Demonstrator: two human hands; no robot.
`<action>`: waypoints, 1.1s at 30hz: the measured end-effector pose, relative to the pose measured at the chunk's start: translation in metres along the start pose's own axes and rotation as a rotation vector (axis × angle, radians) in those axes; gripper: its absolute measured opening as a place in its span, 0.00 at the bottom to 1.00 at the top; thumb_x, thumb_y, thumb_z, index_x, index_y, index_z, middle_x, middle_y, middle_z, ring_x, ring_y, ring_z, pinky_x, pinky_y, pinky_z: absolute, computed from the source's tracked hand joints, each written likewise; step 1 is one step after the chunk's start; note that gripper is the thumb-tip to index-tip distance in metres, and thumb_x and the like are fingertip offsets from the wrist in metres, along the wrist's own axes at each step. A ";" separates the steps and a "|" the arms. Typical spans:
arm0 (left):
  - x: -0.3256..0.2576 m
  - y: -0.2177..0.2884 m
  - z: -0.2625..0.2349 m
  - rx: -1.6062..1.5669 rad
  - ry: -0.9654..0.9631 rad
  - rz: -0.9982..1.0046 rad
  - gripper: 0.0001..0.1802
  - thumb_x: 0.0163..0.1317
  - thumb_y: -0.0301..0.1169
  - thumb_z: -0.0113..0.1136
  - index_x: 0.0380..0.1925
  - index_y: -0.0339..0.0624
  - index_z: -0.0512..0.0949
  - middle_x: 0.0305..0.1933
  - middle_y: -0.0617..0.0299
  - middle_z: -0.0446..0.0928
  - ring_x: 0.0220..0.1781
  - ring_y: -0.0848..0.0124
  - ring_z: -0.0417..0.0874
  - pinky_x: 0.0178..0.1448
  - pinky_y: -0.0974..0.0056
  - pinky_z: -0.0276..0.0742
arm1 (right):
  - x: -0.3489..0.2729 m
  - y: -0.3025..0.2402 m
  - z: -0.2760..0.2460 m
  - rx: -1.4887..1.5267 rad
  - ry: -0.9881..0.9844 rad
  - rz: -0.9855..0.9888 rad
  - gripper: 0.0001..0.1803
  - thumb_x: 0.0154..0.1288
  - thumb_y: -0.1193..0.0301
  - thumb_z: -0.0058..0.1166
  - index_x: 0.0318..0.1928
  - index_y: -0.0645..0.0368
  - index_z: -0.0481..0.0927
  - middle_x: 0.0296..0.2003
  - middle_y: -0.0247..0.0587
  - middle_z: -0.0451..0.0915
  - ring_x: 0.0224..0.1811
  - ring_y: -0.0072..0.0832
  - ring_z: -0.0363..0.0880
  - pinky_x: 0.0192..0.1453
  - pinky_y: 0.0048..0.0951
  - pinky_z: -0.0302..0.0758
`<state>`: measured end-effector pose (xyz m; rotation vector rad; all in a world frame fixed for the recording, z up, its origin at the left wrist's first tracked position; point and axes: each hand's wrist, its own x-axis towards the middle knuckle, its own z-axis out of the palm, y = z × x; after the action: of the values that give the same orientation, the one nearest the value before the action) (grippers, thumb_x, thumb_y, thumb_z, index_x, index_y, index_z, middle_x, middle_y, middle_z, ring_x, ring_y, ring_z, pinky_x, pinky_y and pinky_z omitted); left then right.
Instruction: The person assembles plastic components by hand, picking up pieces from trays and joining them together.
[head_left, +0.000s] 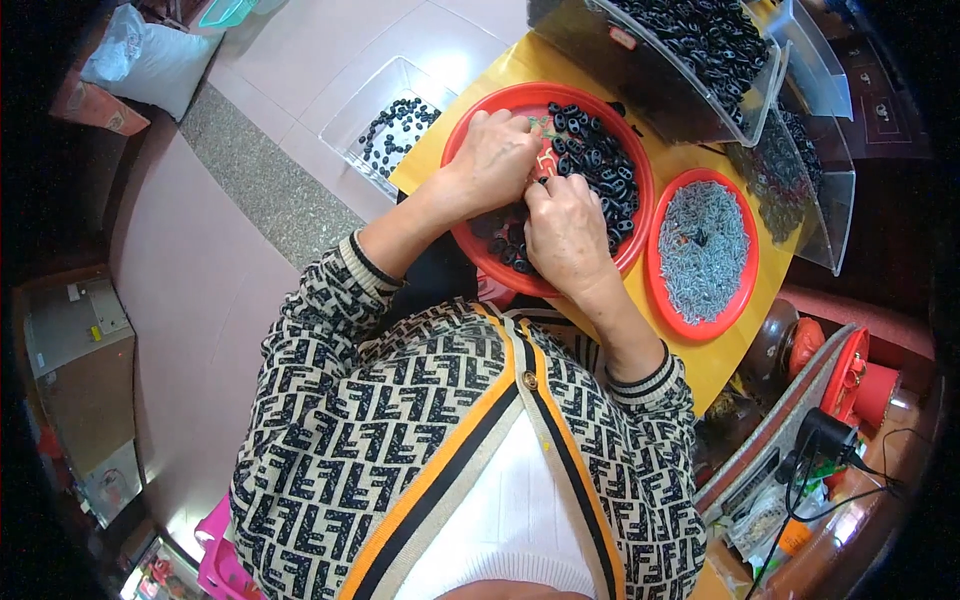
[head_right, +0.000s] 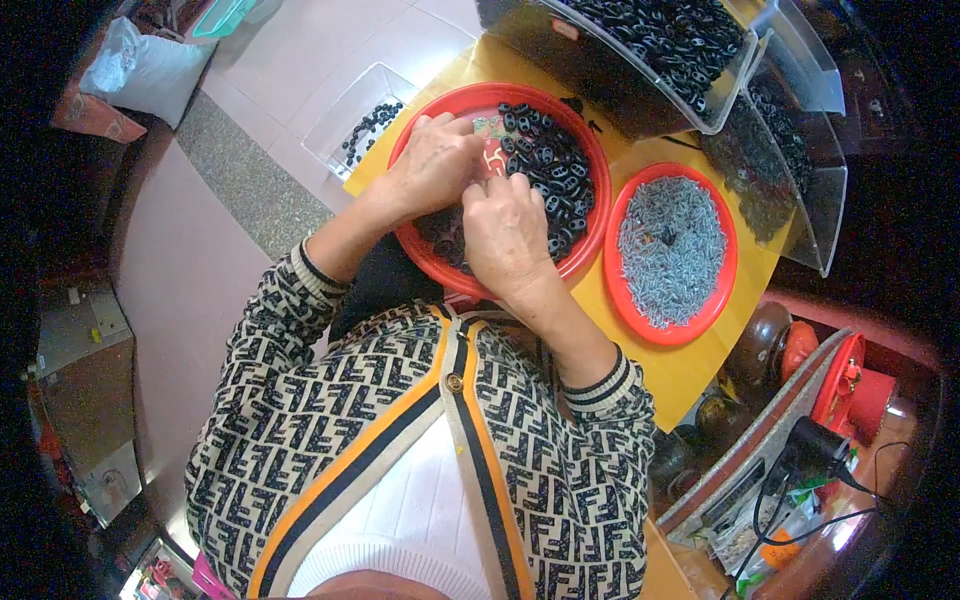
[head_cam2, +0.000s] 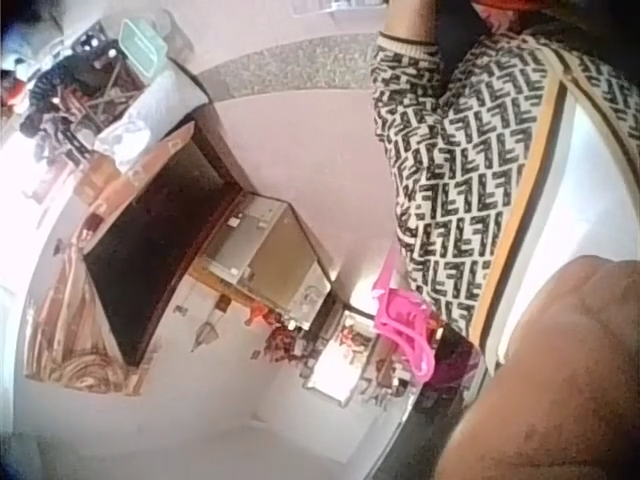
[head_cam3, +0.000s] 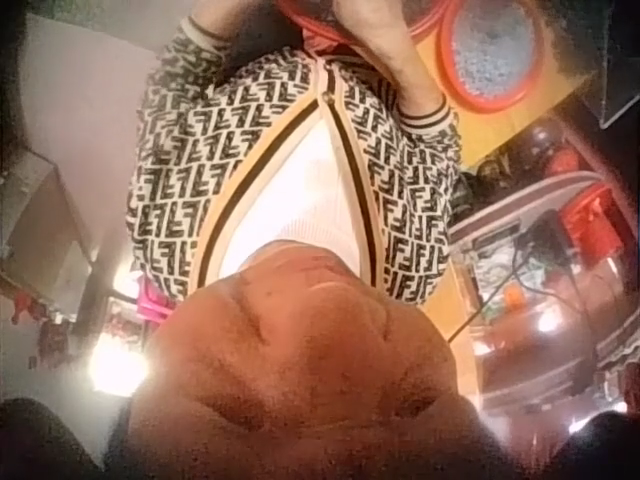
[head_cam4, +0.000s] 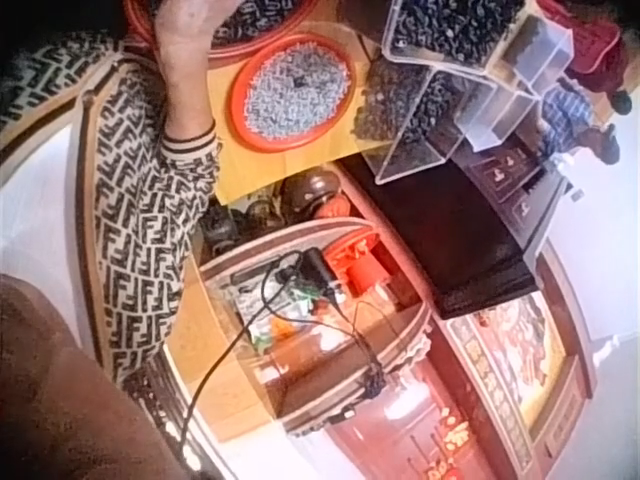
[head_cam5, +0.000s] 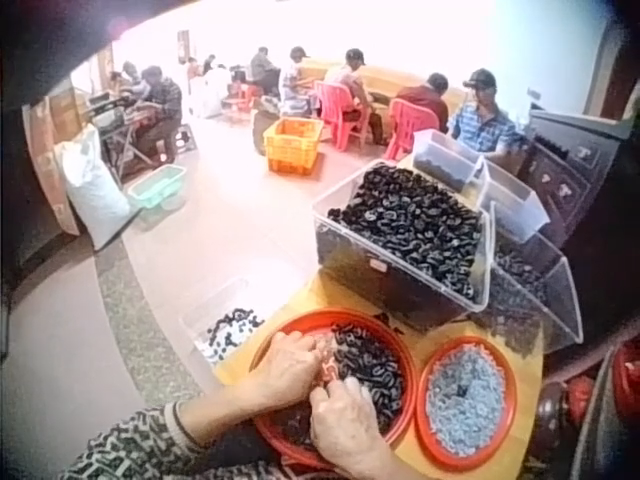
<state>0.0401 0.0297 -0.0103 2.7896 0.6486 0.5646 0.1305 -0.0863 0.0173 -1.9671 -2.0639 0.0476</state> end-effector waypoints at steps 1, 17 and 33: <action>0.001 0.001 0.003 -0.003 0.001 0.001 0.08 0.43 0.31 0.56 0.23 0.40 0.77 0.26 0.57 0.74 0.33 0.60 0.73 0.35 0.57 0.64 | 0.000 0.000 0.001 -0.021 -0.015 -0.001 0.05 0.44 0.77 0.48 0.26 0.61 0.75 0.28 0.47 0.74 0.34 0.39 0.71 0.39 0.36 0.68; -0.051 0.004 -0.030 -0.489 0.224 -0.207 0.02 0.52 0.20 0.51 0.25 0.34 0.69 0.23 0.55 0.70 0.27 0.63 0.73 0.30 0.64 0.68 | -0.001 0.009 -0.004 0.109 -0.008 -0.018 0.06 0.45 0.77 0.48 0.28 0.62 0.73 0.26 0.48 0.74 0.32 0.42 0.72 0.38 0.39 0.71; -0.071 0.026 -0.042 -1.387 0.182 -0.492 0.05 0.52 0.19 0.55 0.30 0.35 0.77 0.30 0.66 0.76 0.33 0.80 0.74 0.38 0.76 0.71 | -0.017 0.011 -0.014 0.626 0.063 0.220 0.06 0.49 0.81 0.52 0.31 0.61 0.78 0.26 0.43 0.76 0.27 0.35 0.74 0.33 0.28 0.71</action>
<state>-0.0265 -0.0211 0.0128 1.2552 0.5852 0.7445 0.1445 -0.1045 0.0250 -1.7439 -1.5249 0.5909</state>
